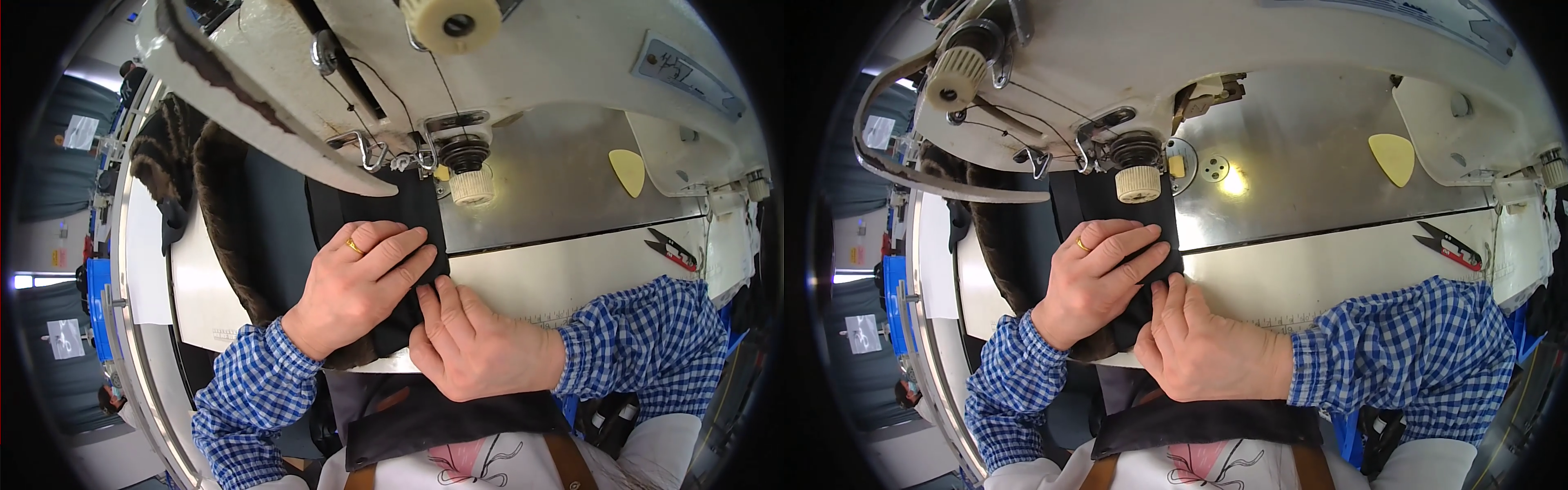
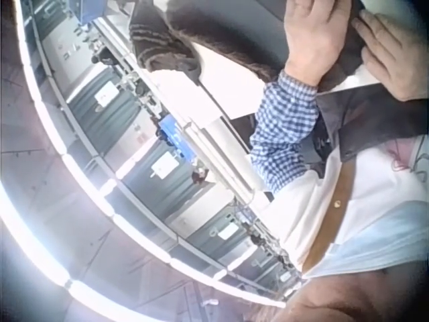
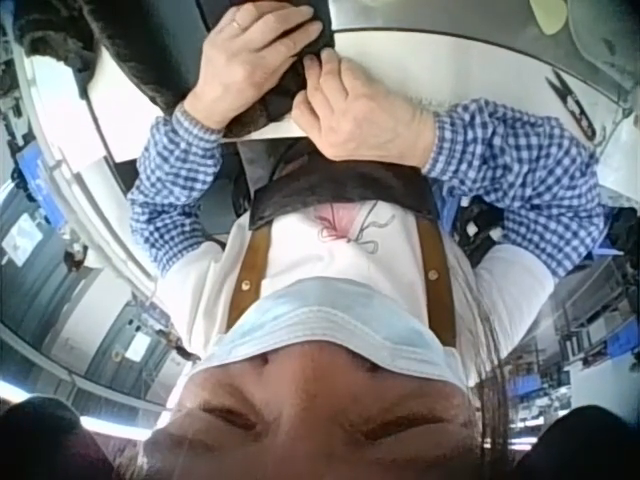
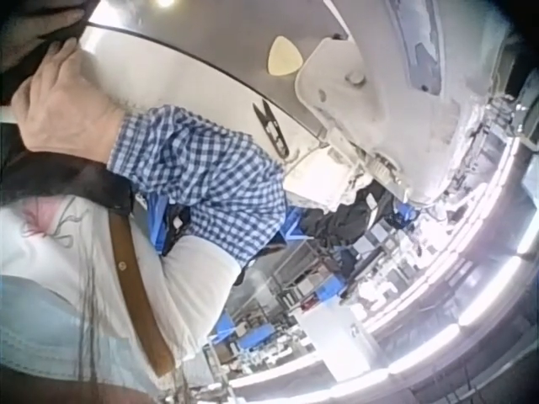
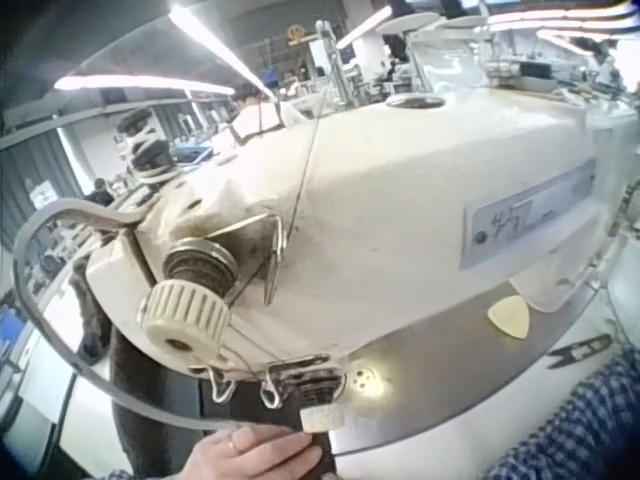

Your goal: Sewing together leather and fur pieces to construct a hat using an industrial sewing machine.

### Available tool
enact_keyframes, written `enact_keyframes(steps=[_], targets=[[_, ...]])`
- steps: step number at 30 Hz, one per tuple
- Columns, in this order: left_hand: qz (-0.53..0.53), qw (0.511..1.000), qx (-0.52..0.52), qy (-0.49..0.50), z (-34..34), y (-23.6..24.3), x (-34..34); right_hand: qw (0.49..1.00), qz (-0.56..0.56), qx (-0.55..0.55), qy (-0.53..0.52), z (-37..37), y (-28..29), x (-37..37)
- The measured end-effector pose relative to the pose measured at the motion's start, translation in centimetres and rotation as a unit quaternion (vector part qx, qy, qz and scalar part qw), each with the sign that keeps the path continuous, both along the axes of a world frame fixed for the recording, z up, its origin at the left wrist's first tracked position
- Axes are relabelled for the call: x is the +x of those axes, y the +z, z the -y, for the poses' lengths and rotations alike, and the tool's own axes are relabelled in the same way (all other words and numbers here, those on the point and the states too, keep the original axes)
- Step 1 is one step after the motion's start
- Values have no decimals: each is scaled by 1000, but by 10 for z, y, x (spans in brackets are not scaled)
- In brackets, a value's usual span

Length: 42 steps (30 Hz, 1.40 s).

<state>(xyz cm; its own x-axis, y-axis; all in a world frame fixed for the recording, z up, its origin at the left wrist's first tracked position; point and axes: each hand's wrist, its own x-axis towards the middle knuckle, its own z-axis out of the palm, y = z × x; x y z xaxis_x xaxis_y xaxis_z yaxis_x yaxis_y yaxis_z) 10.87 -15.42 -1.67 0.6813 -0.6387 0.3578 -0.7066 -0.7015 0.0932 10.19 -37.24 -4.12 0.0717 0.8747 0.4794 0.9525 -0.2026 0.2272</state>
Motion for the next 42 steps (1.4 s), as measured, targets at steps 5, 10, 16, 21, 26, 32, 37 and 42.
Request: enact_keyframes(steps=[5, 10, 16, 21, 26, 32, 37, 42], targets=[[-6, 1000, 0, -2, 1, 5, -1, 1000, 1, -13, 1, 0, 7, 0], [-4, 1000, -22, -12, -3, -2, 4, 1000, -6, -24, 0, 0, 6, 2], [-2, 1000, -11, -17, -7, 0, 16, 999, -22, -26, -2, -5, 6, 13], [12, 999, -18, -25, -10, -3, 28, 999, -30, -27, -9, -7, 9, 24], [22, 1000, -13, -14, -11, 1, 37, 999, -32, 2, -7, -11, 0, 37], [-16, 999, 27, 2, -14, 7, 47, 997, -41, -38, -50, -21, 7, 43], [-99, 992, 79, -1, -21, 31, 43, 998, -9, -44, -52, -12, 6, 44], [-39, 995, 82, 42, -26, 30, 21, 994, -85, -22, -66, -13, 9, 37]])
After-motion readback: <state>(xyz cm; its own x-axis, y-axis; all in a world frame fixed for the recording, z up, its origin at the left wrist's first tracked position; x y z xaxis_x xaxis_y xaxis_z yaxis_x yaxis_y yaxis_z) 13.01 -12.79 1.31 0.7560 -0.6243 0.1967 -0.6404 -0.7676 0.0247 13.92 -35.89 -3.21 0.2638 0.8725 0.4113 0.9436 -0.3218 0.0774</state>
